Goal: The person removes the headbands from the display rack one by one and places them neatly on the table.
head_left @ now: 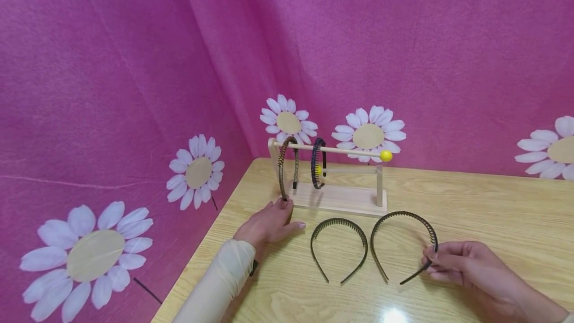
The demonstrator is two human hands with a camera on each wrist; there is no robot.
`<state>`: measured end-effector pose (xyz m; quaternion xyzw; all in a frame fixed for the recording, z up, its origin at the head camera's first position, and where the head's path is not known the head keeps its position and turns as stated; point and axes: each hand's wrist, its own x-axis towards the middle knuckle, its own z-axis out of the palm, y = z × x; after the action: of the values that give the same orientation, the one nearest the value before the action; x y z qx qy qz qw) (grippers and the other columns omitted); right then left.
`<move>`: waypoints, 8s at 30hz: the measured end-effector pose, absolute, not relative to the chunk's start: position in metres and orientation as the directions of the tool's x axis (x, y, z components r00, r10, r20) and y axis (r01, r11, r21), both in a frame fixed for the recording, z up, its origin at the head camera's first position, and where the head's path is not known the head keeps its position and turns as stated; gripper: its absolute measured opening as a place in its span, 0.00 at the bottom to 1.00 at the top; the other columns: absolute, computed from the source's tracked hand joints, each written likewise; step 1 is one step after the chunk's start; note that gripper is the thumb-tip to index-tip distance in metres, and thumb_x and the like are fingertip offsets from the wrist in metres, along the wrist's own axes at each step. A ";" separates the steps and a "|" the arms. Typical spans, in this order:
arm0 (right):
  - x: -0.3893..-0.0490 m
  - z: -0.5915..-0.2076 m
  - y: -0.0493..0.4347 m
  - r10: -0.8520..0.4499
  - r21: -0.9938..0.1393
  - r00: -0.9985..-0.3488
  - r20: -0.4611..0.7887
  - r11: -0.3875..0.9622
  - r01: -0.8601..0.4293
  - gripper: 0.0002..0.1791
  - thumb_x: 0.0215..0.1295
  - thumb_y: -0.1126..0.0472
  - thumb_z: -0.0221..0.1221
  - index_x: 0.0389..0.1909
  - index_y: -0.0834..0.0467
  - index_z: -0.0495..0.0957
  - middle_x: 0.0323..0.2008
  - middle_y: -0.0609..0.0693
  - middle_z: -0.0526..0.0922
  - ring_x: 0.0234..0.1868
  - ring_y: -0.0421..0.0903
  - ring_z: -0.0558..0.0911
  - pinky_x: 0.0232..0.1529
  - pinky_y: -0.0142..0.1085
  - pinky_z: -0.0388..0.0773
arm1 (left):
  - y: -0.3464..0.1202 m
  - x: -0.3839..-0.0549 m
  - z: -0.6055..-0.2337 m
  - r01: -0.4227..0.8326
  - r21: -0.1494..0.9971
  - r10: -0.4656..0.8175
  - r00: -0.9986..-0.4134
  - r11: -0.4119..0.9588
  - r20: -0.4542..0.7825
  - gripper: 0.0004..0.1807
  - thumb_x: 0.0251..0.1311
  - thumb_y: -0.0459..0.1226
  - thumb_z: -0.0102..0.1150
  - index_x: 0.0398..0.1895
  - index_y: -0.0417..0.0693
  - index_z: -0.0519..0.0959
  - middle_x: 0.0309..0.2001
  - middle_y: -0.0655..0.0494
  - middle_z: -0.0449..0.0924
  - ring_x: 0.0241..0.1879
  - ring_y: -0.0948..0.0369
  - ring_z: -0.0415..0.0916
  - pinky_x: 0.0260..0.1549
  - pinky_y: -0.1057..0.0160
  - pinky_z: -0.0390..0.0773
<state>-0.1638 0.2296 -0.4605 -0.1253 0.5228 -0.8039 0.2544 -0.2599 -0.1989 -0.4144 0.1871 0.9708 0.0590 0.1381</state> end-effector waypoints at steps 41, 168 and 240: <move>-0.163 -0.454 0.234 -0.339 -0.968 -0.908 -0.246 0.128 0.215 0.18 0.68 0.73 0.56 0.50 0.85 0.67 0.36 0.57 0.85 0.36 0.50 0.87 0.41 0.43 0.86 | -0.199 -0.262 -0.418 0.429 0.127 0.446 -0.878 0.894 -0.176 0.43 0.72 0.60 0.48 0.74 0.34 0.60 0.71 0.33 0.61 0.72 0.47 0.60 0.73 0.50 0.53; -0.256 -0.364 0.040 -0.156 -0.838 -0.959 0.238 0.466 -0.284 0.15 0.58 0.56 0.72 0.39 0.63 0.85 0.30 0.49 0.86 0.33 0.44 0.84 0.34 0.38 0.82 | -0.197 -0.260 -0.414 0.364 0.179 0.398 -0.890 0.914 -0.222 0.45 0.71 0.62 0.48 0.77 0.37 0.57 0.74 0.36 0.56 0.73 0.49 0.58 0.74 0.52 0.52; -0.268 -0.363 0.021 -0.028 -0.872 -0.966 0.257 0.423 -0.244 0.11 0.62 0.58 0.71 0.39 0.60 0.85 0.31 0.50 0.86 0.33 0.46 0.83 0.31 0.38 0.77 | -0.199 -0.261 -0.414 0.359 0.176 0.393 -0.893 0.916 -0.222 0.46 0.71 0.62 0.47 0.78 0.36 0.56 0.75 0.33 0.55 0.74 0.47 0.55 0.74 0.52 0.52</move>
<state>-0.2679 0.0213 -0.3629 -0.0810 0.8375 -0.5308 -0.1020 -0.2606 -0.1989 -0.4140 0.1937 0.9706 0.0651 0.1273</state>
